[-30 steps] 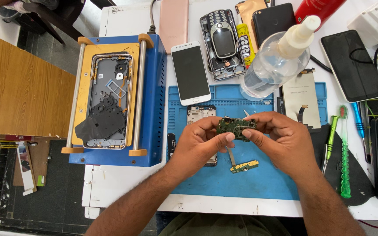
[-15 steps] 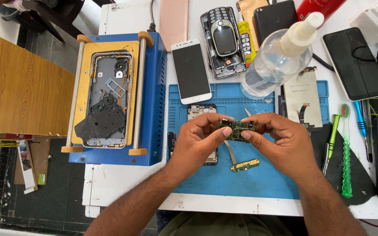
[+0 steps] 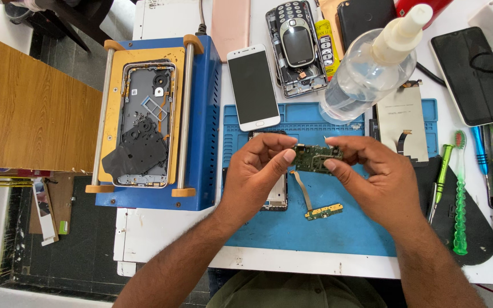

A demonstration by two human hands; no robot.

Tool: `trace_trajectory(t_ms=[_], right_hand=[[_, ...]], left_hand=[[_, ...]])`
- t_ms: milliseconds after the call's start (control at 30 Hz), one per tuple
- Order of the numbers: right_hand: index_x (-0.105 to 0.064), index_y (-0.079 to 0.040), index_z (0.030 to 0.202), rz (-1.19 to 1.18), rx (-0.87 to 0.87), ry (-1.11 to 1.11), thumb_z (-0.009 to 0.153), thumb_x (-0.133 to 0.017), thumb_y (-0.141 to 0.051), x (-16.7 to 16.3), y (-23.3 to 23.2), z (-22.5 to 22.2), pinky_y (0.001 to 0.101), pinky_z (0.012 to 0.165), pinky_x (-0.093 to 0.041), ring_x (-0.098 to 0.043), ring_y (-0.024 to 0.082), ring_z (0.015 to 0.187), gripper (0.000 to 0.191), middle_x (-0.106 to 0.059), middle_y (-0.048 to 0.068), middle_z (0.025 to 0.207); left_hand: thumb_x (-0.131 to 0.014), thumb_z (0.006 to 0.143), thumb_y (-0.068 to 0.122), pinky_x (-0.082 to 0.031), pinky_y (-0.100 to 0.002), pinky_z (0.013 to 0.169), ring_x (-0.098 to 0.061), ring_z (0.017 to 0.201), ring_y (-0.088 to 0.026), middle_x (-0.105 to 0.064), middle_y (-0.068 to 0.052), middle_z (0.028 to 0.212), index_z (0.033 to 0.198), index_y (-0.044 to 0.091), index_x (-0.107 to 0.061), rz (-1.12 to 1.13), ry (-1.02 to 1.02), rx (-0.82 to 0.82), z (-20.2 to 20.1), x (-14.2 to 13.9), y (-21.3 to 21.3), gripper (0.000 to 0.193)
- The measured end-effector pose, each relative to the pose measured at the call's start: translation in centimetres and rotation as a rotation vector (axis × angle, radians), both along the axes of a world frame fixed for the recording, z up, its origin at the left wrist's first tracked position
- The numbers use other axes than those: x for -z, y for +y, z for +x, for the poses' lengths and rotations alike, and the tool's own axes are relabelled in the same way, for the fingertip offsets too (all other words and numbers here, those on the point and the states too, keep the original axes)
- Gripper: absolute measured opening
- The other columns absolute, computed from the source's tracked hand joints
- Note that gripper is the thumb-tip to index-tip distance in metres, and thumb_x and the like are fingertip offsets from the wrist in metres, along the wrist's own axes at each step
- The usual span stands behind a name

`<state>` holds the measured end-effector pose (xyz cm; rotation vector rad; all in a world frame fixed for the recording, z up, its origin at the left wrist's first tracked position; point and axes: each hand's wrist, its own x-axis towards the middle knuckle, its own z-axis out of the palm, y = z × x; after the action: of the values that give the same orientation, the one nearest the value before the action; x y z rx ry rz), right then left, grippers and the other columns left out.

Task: The person heats a disassembled phone motherboard with a hot air gun, then cleans the board with a toothbrush and handles small components with tweezers. They then align the motherboard into a new phone frame and press it into place.

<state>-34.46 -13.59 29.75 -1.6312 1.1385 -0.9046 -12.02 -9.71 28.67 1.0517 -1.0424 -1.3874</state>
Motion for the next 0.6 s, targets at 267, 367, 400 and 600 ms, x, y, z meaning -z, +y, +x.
trace_trajectory(t_ms=[267, 367, 400, 600], right_hand=[[-0.071, -0.007, 0.127, -0.213, 0.13, 0.157, 0.097, -0.075, -0.01, -1.1, 0.0, 0.0, 0.0257, 0.073, -0.056, -0.07, 0.011, 0.084, 0.031, -0.075, 0.005, 0.099], [-0.071, -0.006, 0.125, -0.256, 0.106, 0.177, 0.095, -0.076, -0.009, -1.3, 0.2, 0.3, 0.0263, 0.072, -0.057, -0.071, 0.013, 0.08, 0.03, -0.074, 0.008, 0.097], [-0.072, -0.005, 0.124, -0.252, 0.104, 0.184, 0.094, -0.076, -0.009, -1.4, 0.2, 0.3, 0.0267, 0.071, -0.056, -0.072, 0.013, 0.079, 0.031, -0.074, 0.008, 0.096], [-0.072, -0.005, 0.122, -0.316, 0.062, 0.162, 0.093, -0.075, -0.009, -1.7, 0.2, 0.5, 0.0287, 0.068, -0.056, -0.072, 0.015, 0.077, 0.03, -0.074, 0.008, 0.097]], left_hand=[[-0.072, 0.097, 0.023, -0.055, -0.04, 0.087, -0.063, 0.106, -0.028, -0.063, -0.014, 0.12, 0.132, 0.005, -0.06, -0.178, -1.094, -0.217, 0.1, -2.4, 1.6, 0.041], [-0.077, 0.091, 0.031, -0.051, -0.048, 0.091, -0.058, 0.111, -0.039, -0.056, -0.026, 0.125, 0.139, -0.002, -0.051, -0.162, -1.382, -0.228, -1.1, -2.2, 2.6, 0.064], [-0.079, 0.088, 0.034, -0.05, -0.05, 0.09, -0.056, 0.111, -0.042, -0.053, -0.03, 0.127, 0.142, -0.004, -0.047, -0.131, -1.452, -0.225, -1.5, -2.0, 2.6, 0.073], [-0.079, 0.085, 0.042, -0.049, -0.051, 0.09, -0.056, 0.107, -0.038, -0.054, -0.029, 0.124, 0.151, -0.005, -0.033, 0.029, -1.63, -0.178, -2.9, -0.7, 1.9, 0.093]])
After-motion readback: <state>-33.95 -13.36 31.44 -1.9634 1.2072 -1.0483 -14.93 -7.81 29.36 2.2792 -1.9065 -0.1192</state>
